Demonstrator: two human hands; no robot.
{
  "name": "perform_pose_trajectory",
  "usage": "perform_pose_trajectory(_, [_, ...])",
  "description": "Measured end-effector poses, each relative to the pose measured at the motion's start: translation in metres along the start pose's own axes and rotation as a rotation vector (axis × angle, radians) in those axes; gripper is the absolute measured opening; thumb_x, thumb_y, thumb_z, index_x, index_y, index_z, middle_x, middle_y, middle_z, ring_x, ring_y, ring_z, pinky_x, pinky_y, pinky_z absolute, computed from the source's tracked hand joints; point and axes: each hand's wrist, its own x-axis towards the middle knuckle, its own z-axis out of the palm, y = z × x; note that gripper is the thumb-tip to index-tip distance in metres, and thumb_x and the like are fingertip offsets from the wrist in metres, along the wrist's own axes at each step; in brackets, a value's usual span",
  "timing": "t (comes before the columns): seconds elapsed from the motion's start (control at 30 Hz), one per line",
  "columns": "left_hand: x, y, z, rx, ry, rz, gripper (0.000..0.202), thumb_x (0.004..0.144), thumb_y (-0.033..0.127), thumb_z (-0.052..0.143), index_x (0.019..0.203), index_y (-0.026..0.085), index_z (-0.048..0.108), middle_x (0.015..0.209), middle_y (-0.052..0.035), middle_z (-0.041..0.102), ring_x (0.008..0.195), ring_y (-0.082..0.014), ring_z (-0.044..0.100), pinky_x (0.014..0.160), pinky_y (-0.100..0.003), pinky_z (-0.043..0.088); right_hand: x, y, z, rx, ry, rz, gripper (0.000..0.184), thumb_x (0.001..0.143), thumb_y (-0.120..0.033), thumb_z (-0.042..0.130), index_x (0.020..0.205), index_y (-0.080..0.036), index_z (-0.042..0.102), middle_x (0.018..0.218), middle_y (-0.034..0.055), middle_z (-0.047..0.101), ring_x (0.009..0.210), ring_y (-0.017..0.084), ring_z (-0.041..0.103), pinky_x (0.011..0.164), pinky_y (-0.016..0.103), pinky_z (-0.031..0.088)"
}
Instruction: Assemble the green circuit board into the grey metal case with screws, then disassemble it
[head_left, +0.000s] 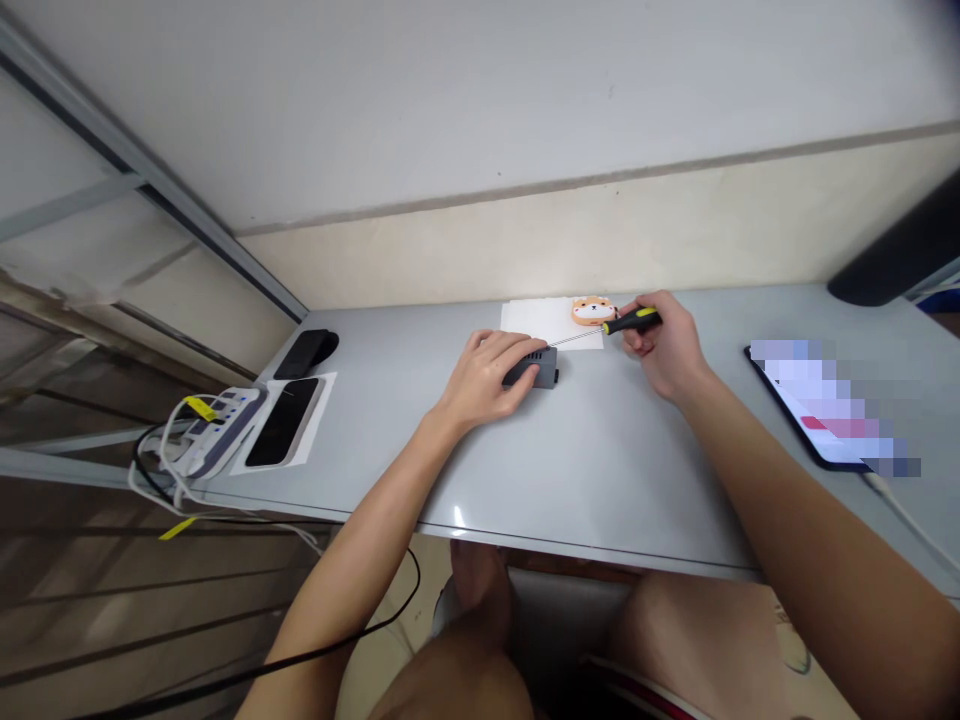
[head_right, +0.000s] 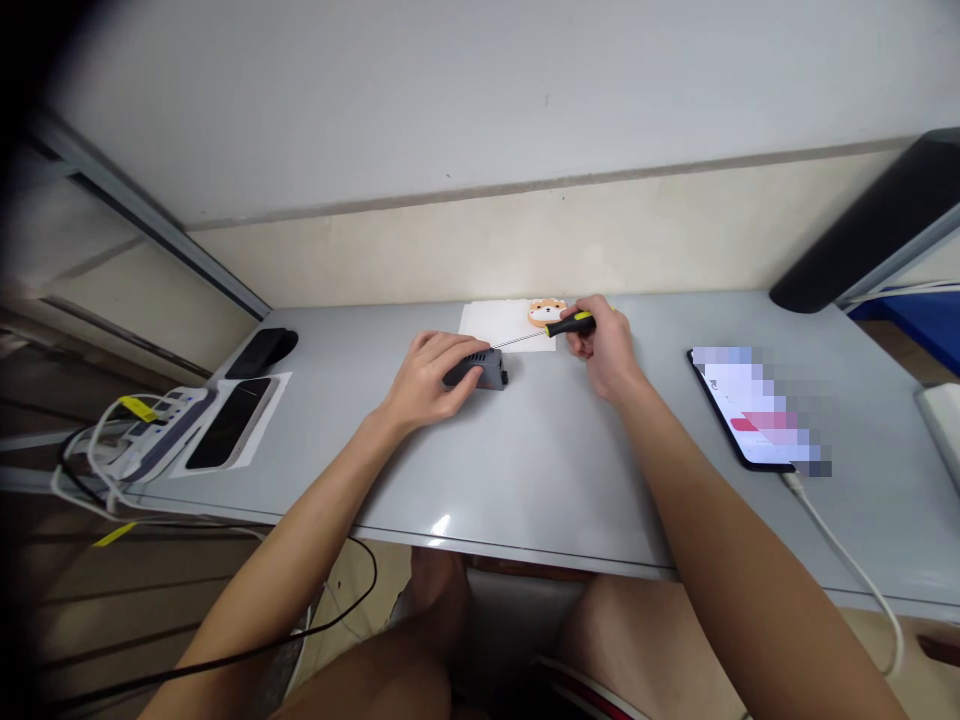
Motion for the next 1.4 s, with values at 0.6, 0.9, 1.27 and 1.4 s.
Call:
perform_pose_trajectory(0.6, [-0.001,0.0,0.001,0.049,0.01,0.043,0.033,0.107,0.029,0.046,0.125,0.022,0.072,0.118,-0.0084,0.078,0.105,-0.0224,0.07,0.097,-0.041,0.046,0.0,-0.004,0.0,0.041,0.029,0.01,0.01,0.062,-0.031,0.062,0.057,-0.021,0.062,0.056,-0.0001,0.049,0.045,0.008,0.035,0.044,0.026,0.022])
perform_pose_trajectory(0.9, [0.0,0.001,0.004,-0.033,0.0,0.036,0.037,0.108,0.033,0.045,0.136,0.019,0.065,0.129,-0.0116,0.074,0.117,-0.0249,0.067,0.101,-0.041,0.049,0.003,-0.002,-0.001,0.038,0.061,-0.006,0.014,0.066,-0.033,0.061,0.057,-0.022,0.061,0.049,-0.002,0.044,0.042,0.009,0.032,0.042,0.026,0.019])
perform_pose_trajectory(1.27, [0.0,-0.018,-0.006,-0.593,0.03,-0.484,0.027,0.093,0.027,0.043,0.104,0.02,0.067,0.106,-0.007,0.073,0.101,-0.0225,0.066,0.095,-0.037,0.052,0.0,-0.008,0.002,0.055,0.136,0.031,0.023,0.079,-0.024,0.058,0.057,-0.019,0.062,0.046,-0.0018,0.044,0.041,0.008,0.032,0.04,0.023,0.02])
perform_pose_trajectory(1.4, [0.006,-0.014,-0.005,-0.727,0.043,-0.62,0.021,0.088,0.031,0.048,0.085,0.02,0.066,0.097,-0.0051,0.072,0.097,-0.0223,0.064,0.092,-0.035,0.05,-0.003,-0.012,0.003,0.034,0.145,0.019,0.026,0.081,-0.022,0.057,0.056,-0.018,0.065,0.043,-0.0021,0.043,0.04,0.007,0.032,0.039,0.022,0.02])
